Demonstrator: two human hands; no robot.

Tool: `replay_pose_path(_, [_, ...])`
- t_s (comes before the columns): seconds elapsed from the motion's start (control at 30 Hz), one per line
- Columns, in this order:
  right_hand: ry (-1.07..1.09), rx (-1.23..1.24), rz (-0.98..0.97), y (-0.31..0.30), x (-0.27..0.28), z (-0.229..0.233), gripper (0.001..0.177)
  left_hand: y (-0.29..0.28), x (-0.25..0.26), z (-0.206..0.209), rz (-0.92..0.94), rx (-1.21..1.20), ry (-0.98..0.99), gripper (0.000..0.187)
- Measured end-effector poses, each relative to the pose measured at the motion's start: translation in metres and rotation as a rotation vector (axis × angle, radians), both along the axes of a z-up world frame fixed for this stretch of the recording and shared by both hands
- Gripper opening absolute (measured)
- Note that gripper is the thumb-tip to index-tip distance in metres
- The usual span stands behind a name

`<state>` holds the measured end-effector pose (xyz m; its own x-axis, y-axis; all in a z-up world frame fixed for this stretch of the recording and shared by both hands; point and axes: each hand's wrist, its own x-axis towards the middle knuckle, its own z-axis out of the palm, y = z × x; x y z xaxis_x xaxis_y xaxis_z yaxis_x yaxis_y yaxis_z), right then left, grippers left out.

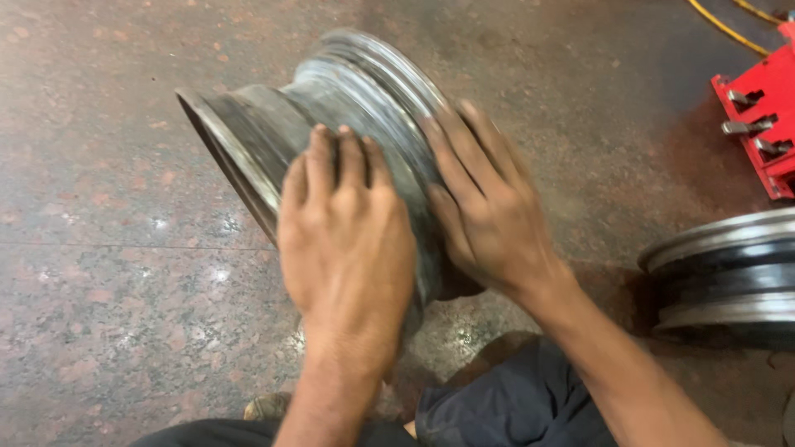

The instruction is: The person is sanding a metal wheel rim using a sanding block. They hold the rim with one hand and rub the sanding block against the curved surfaces and edges with the other hand, rotating the rim to access different areas.

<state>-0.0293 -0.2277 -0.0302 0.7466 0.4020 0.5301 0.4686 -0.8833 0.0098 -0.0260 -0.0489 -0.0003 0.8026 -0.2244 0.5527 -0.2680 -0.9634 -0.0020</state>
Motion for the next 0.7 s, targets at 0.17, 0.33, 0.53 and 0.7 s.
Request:
replay_pose_path(0.17, [0.032,0.075,0.009,0.003,-0.016,0.001,0.054,0.013,0.005,0.011,-0.051,-0.160,0.030,0.035])
replay_pose_path(0.33, [0.028,0.042,-0.008,0.000,-0.025,-0.009,0.058,0.013,0.022,0.006,0.010,-0.057,-0.072,0.036])
replay_pose_path(0.53, [0.065,0.059,0.007,0.008,0.011,0.001,0.057,0.026,0.036,0.014,-0.039,-0.105,-0.002,0.030])
replay_pose_path(0.7, [-0.010,0.048,-0.025,0.009,-0.021,-0.007,0.063,0.025,0.039,0.013,-0.029,-0.109,-0.059,0.029])
